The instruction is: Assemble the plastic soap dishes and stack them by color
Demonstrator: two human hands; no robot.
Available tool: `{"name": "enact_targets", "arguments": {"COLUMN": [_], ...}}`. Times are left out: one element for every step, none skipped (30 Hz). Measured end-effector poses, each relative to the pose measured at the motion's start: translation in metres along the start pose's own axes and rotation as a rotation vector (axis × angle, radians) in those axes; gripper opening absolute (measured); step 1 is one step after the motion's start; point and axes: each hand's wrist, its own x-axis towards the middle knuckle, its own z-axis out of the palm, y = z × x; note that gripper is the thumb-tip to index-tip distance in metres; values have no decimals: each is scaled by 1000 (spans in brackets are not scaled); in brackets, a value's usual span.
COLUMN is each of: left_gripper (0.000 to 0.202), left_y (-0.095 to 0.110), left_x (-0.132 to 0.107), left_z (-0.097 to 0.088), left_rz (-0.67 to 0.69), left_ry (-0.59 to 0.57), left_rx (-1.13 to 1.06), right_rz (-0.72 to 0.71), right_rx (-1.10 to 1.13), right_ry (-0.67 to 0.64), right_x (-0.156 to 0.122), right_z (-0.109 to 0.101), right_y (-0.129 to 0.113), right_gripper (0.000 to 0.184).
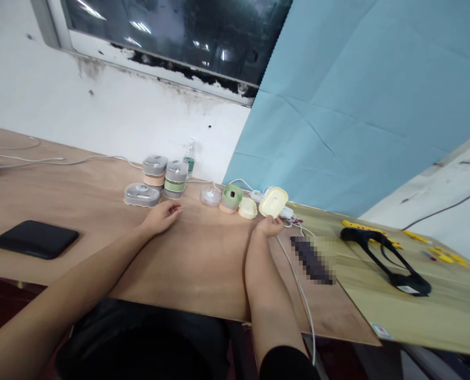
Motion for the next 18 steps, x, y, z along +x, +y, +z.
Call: {"name": "enact_targets", "arguments": {"left_gripper": [34,34,34,33,33,33,33,33,33,32,32,33,33,33,33,33,33,32], "left_y": [-1,-1,-2,-2,-2,-2,-2,-2,-2,-2,-1,-1,-2,-2,-2,-2,-2,-2], "left_x": [0,0,0,0,1,1,1,0,0,0,0,0,0,0,0,0,-1,-1], "left_z": [0,0,0,0,1,1,1,1,2,2,2,3,3,3,3,3,3,3], "left_rz": [4,8,13,18,22,25,28,32,36,40,45,47,49,50,52,53,56,57], "left_ry": [-3,-5,-9,-13,-18,-24,-29,-34,-38,-42,-45,-47,-49,-50,-52,-53,-55,-56], "left_rx": [3,5,8,10,12,14,14,14,13,11,9,8,7,7,6,6,5,3], "right_rz": [34,42,28,2,-28,-58,-86,-106,-115,-116,-111,-106,-103,-103,-106,-110,-115,-126], "right_rx": [-19,-38,-56,-74,-94,-115,-134,-150,-161,-168,-170,-170,-169,-168,-166,-163,-158,-146], "right_ry": [-3,-21,-52,-87,-118,-139,-144,-139,-132,-132,-141,-159,-182,-206,-232,-258,-287,-330], "right_x": [-1,-3,-6,-7,-9,-10,-11,-11,-11,-11,-11,-10,-10,-10,-10,-10,-9,-9], "right_z": [2,4,5,6,6,6,6,6,6,6,7,7,8,9,10,11,11,12], "right_y": [1,2,2,1,1,1,1,1,1,2,2,3,5,6,7,9,10,11], "right_gripper": [33,34,34,34,34,34,34,35,35,35,35,36,36,36,37,38,39,40]}}
